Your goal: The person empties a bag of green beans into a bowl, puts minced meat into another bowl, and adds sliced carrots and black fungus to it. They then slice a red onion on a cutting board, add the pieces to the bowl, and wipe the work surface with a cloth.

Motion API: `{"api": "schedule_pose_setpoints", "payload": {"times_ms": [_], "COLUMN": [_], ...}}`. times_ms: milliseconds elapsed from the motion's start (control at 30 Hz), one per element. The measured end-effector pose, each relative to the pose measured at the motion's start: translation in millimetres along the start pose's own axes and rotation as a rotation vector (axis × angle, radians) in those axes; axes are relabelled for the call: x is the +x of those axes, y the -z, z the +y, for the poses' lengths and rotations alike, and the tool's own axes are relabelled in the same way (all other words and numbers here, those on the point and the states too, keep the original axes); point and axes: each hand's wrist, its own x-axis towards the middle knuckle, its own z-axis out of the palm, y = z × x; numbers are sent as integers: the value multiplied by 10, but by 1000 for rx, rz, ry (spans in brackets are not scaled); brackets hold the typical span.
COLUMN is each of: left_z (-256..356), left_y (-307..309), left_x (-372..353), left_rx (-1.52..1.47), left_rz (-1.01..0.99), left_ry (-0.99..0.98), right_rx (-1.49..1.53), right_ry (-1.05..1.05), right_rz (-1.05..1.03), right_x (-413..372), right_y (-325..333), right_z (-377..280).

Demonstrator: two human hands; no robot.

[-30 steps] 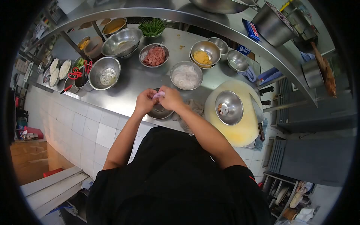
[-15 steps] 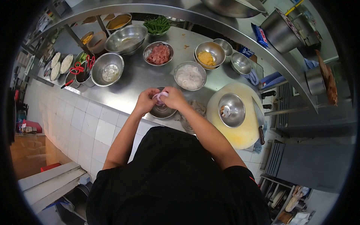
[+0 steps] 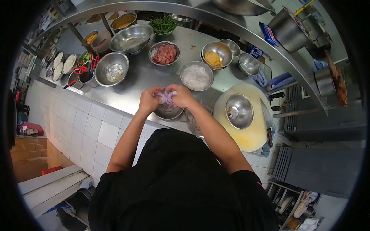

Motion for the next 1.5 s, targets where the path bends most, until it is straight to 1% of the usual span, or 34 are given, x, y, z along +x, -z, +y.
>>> {"api": "schedule_pose_setpoints", "payload": {"times_ms": [33,67,133,167,233,267,333,433,467,533,567,633,667,700,767,800,833,867,900,933,967,1000,1033,1067,1100,1133,1167,1200,1233,1267,1300,1367,1400,1500], "left_z": [17,36,106,136,161,159,170,225,217,184,140,87,89,78,-13,-96,-194,-247,-209,-117,-70,-84,-117,-164,-227,-532,-481,-418,-355,-448,-551,-643,-698,-767], "left_y": [2,-10,-59,-60,-68,-78,-90,-52,-48,-44,-39,-84,-95,-77,-52,-38,-24,-29,-11,49,95,113,130,133,124,44,43,35,15,-7,-11,18,57,98], "left_x": [-5,-25,-61,-65,-76,-74,-102,-132,-132,-128,-133,-100,-86,-78,-90,-93,-86,-95,-137,-190,-238,-282,-291,-278,-251,-205,-220,-238,-250,-227,-211,-192,-159,-141], "left_rx": [-100,-99,-85,-85,11,10,37,123,122,158,155,283,246,213,175,164,173,185,183,323,466,446,451,402,353,357,370,153,-62,-68,-45,-149,-94,-70], "left_rz": [0,-1,3,3,5,7,32,52,54,75,69,123,76,26,-30,-51,-19,16,3,163,326,277,265,75,-117,-180,-207,-219,-232,-212,-251,-182,-221,-247], "left_ry": [0,0,-36,-37,6,6,-60,-104,-104,-102,-102,-206,-120,-36,-94,-105,-183,-259,-261,-290,-317,-167,-166,64,288,224,205,288,374,321,303,388,410,378], "right_rx": [33,34,144,143,-432,-433,-603,-651,-652,-507,-508,-137,-201,-303,-561,-597,-633,-693,-756,-773,-828,-879,-851,-839,-831,-194,434,458,569,682,715,669,668,813], "right_ry": [68,67,45,46,205,207,215,240,241,228,222,151,208,193,219,266,317,284,201,133,-34,-209,-385,-401,-419,-485,-501,-509,-498,-484,-494,-384,-332,-272], "right_rz": [6,7,-150,-149,122,121,249,350,349,220,222,-9,-64,87,315,443,566,675,856,991,1080,1162,1146,1083,1088,893,663,697,775,851,885,912,961,972], "right_x": [-6,8,62,83,90,78,19,-11,-8,2,15,28,0,-85,-646,-800,-967,-1167,-1382,-1549,-1721,-1883,-1967,-2035,-2030,-2060,-2136,-2207,-2213,-2270,-2405,-2677,-2842,-3383], "right_y": [-10,-30,-84,-103,-145,-162,-215,-311,-300,-263,-273,-203,-137,-114,117,267,462,697,927,1178,1352,1483,1595,1728,1695,1666,1618,1535,1384,1265,1171,973,848,537], "right_z": [20,44,71,86,61,17,-35,-29,-29,-14,3,82,91,125,-356,-327,-282,-241,-185,-10,104,223,489,934,1100,1224,1247,1285,1168,1087,1086,1039,953,1111]}}
